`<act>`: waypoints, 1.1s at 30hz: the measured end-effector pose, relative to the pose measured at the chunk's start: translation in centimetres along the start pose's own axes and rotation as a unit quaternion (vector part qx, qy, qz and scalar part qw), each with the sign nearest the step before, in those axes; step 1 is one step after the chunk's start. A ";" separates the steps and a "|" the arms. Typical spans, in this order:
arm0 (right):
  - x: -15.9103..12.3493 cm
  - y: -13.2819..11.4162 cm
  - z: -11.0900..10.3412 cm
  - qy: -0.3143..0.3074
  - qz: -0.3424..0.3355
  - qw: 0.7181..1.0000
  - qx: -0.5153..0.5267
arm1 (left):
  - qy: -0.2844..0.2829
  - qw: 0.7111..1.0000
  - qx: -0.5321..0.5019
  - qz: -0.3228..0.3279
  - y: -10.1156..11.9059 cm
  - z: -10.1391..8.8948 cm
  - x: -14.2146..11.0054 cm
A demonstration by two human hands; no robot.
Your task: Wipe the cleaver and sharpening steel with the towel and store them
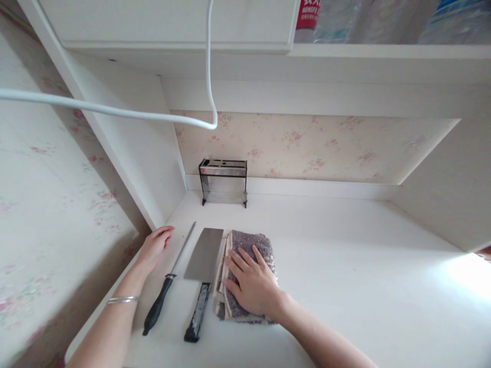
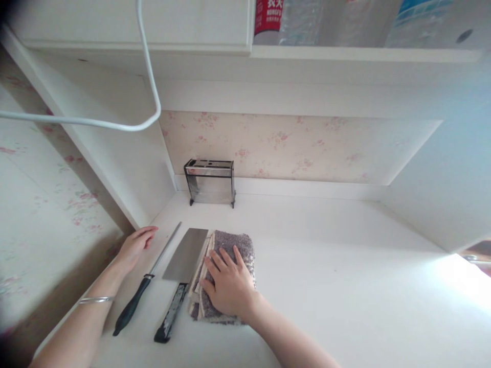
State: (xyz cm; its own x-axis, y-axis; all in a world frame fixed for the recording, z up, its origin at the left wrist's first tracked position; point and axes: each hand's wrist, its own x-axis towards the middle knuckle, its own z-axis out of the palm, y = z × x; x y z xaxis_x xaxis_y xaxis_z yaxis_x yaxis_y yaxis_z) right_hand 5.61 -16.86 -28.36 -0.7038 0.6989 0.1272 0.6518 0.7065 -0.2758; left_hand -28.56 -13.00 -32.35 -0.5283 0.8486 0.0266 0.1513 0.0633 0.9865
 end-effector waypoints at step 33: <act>-5.5 16.0 -1.4 0.104 0.310 0.940 0.094 | 0.011 1.000 0.010 -0.008 0.2 0.2 -0.1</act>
State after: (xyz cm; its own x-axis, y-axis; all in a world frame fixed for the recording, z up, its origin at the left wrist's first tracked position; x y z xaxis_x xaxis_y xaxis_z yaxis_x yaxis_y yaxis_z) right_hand 20.32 -9.26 -32.13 -0.1206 0.9906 0.0649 0.8433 0.1367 -0.5198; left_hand -28.33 -12.96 -32.16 -0.5490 0.8357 0.0145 0.1594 0.0876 0.9833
